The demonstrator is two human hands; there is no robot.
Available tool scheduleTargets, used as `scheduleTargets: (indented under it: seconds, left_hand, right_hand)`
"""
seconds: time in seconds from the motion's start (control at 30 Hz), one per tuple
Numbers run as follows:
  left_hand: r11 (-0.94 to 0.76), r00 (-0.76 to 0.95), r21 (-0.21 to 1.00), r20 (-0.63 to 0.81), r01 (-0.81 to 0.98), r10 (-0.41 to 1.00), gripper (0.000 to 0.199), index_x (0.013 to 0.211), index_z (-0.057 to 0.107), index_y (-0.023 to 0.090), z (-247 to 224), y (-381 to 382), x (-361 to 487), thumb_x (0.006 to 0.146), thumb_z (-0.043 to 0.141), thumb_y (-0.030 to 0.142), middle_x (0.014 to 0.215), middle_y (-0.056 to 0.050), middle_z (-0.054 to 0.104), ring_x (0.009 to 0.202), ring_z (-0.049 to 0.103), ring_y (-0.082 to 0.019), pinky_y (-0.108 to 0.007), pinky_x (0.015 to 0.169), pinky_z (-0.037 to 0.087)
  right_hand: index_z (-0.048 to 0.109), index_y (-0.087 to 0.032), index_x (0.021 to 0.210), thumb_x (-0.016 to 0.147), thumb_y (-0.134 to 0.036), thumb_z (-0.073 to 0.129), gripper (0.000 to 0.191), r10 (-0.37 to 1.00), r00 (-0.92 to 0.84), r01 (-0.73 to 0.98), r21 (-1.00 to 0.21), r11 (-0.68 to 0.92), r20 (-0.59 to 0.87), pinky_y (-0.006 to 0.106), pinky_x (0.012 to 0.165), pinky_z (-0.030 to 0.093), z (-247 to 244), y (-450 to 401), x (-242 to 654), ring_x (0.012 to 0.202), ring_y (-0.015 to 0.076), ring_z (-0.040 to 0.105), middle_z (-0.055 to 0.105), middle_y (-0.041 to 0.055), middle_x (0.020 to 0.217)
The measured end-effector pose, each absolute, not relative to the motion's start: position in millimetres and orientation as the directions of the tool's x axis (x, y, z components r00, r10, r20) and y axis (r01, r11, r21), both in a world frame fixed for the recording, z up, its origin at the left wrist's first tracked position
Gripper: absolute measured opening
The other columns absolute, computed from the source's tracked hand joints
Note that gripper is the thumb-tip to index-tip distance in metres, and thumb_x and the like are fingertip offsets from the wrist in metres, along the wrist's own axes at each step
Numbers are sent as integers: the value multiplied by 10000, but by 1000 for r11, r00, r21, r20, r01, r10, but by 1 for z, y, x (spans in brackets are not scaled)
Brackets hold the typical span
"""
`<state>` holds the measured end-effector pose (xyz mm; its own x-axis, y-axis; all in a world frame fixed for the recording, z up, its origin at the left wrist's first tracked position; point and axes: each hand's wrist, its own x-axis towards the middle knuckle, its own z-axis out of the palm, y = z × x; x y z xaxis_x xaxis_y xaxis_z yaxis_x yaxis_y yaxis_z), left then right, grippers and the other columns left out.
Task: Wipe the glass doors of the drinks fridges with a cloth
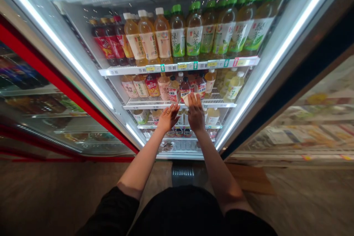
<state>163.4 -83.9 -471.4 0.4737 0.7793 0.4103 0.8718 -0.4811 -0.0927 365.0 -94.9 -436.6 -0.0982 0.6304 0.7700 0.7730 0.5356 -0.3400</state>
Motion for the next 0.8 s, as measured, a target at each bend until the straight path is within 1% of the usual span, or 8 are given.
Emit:
scheduleTargets:
  seconds: [0.17, 0.27, 0.37, 0.47, 0.57, 0.67, 0.8]
  left_hand:
    - [-480, 472, -91, 410, 873, 781, 591, 1710, 408, 237, -469, -87, 164, 1131, 458, 347, 1754, -64, 449, 1648, 386, -223, -382, 1345, 356]
    - [-467, 458, -84, 405, 880, 791, 599, 1712, 403, 244, -471, -86, 166, 1127, 470, 357, 1749, -71, 456, 1648, 387, -234, -406, 1349, 359]
    - [-458, 449, -79, 404, 885, 797, 602, 1712, 404, 238, -475, -85, 167, 1129, 470, 371, 1750, -77, 452, 1648, 388, -239, -405, 1346, 364]
    - [-454, 443, -75, 411, 888, 797, 599, 1709, 413, 241, -478, -83, 168, 1129, 477, 378, 1751, -79, 451, 1644, 397, -243, -399, 1339, 370]
    - [-443, 430, -72, 423, 894, 798, 606, 1705, 420, 247, -481, -82, 169, 1121, 506, 384, 1740, -87, 470, 1637, 414, -251, -410, 1338, 369]
    - [-435, 420, -74, 444, 898, 792, 602, 1695, 439, 233, -481, -82, 171, 1119, 518, 388, 1728, -99, 492, 1629, 429, -251, -404, 1332, 371]
    - [-457, 435, -88, 504, 885, 746, 622, 1685, 447, 178, -480, -92, 172, 1107, 548, 385, 1724, -139, 496, 1631, 425, -274, -432, 1328, 383]
  right_hand:
    - [179, -268, 1778, 1008, -58, 365, 819, 593, 15, 758, -396, 518, 805, 645, 1367, 309, -445, -96, 368, 1729, 298, 95, 266, 51, 1840]
    - [168, -268, 1779, 1007, -55, 374, 827, 617, -8, 745, -407, 529, 787, 650, 1371, 296, -447, -99, 366, 1729, 298, 92, 280, 71, 1835]
    - [164, -275, 1780, 1014, -58, 380, 825, 641, -45, 750, -398, 529, 766, 632, 1377, 299, -439, -97, 369, 1727, 293, 112, 296, 77, 1830]
    - [137, -288, 1783, 1042, -93, 383, 805, 603, -30, 751, -380, 540, 797, 631, 1382, 276, -431, -93, 374, 1728, 295, 87, 257, 61, 1844]
    - [151, -289, 1782, 1033, -83, 384, 811, 561, -8, 716, -386, 581, 828, 646, 1381, 248, -433, -92, 375, 1729, 302, 86, 253, 54, 1845]
    - [182, -293, 1777, 1003, -45, 390, 838, 568, -43, 695, -384, 608, 822, 624, 1380, 270, -443, -96, 368, 1725, 288, 116, 273, 53, 1839]
    - [244, -340, 1761, 1006, -24, 384, 831, 593, -125, 719, -339, 606, 795, 545, 1359, 360, -450, -96, 359, 1708, 269, 211, 247, 36, 1848]
